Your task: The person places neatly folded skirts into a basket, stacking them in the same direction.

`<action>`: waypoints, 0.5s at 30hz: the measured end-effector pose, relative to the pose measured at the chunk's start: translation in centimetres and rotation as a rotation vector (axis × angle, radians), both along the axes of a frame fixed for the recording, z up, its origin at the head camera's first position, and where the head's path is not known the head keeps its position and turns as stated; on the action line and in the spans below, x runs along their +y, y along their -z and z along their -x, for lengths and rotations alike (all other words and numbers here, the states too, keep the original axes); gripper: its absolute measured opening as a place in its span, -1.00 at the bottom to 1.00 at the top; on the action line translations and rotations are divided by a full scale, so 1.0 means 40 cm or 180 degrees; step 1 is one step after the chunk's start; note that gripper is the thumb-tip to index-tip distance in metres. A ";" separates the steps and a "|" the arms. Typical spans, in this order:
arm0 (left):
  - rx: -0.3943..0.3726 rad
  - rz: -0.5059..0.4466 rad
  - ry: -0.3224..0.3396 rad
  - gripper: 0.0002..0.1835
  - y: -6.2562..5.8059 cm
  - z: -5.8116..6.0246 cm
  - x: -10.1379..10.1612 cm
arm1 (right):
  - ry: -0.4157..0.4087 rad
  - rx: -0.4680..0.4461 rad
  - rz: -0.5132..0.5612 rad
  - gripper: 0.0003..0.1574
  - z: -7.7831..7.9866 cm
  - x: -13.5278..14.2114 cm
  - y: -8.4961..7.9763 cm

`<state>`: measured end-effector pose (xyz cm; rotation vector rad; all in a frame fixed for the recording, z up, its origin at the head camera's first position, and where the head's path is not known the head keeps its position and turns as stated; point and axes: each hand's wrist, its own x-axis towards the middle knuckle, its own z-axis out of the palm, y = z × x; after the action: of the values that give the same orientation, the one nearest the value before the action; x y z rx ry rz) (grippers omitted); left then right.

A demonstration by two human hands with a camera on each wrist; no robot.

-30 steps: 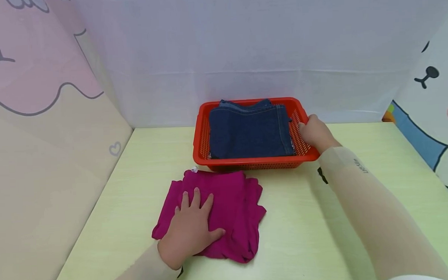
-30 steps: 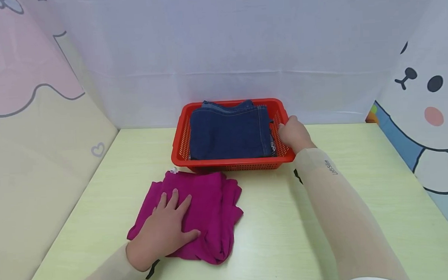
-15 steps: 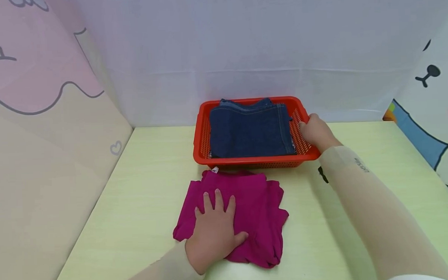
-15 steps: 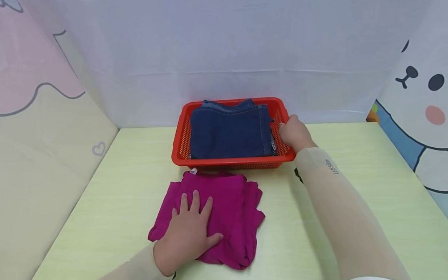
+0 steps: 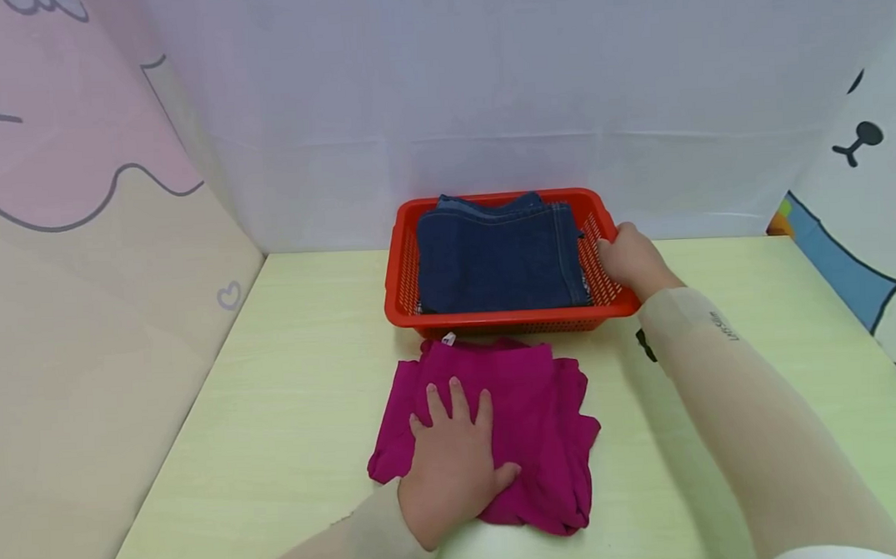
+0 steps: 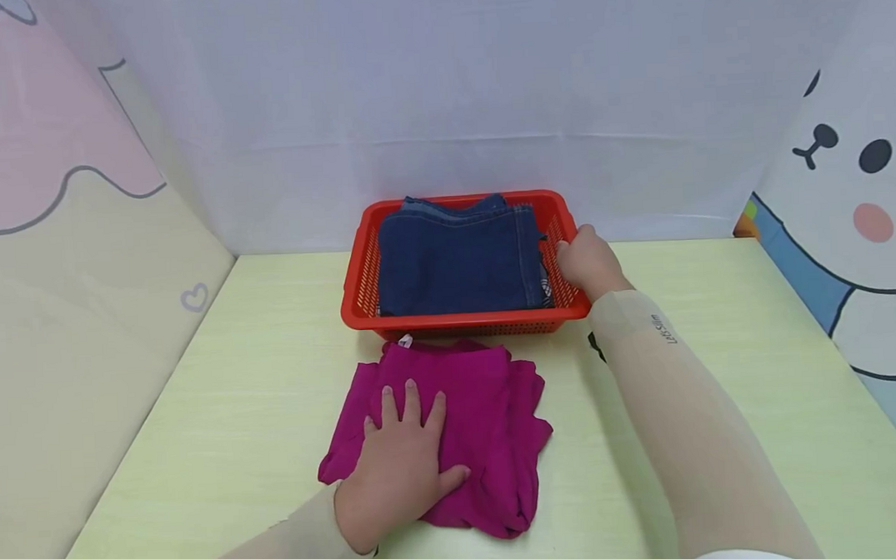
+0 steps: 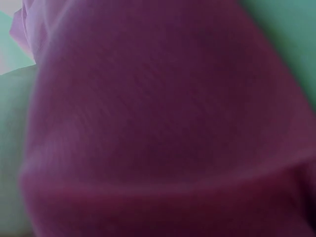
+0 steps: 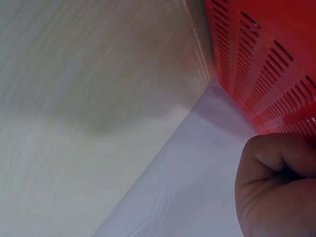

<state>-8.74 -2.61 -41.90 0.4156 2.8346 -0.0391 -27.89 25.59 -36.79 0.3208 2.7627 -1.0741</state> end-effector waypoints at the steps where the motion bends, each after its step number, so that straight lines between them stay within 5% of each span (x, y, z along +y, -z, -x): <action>1: 0.0003 0.0012 -0.0003 0.14 0.000 0.000 0.006 | -0.0001 -0.0004 0.0001 -0.39 0.000 0.000 0.000; 15: -0.0044 0.0146 0.0046 0.16 0.001 -0.001 0.077 | 0.0020 -0.0048 -0.0004 -0.39 -0.001 -0.002 -0.004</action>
<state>-8.70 0.47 -41.93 0.4245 2.8113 -0.1036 -27.85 25.53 -36.63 0.3365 2.7513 -1.0670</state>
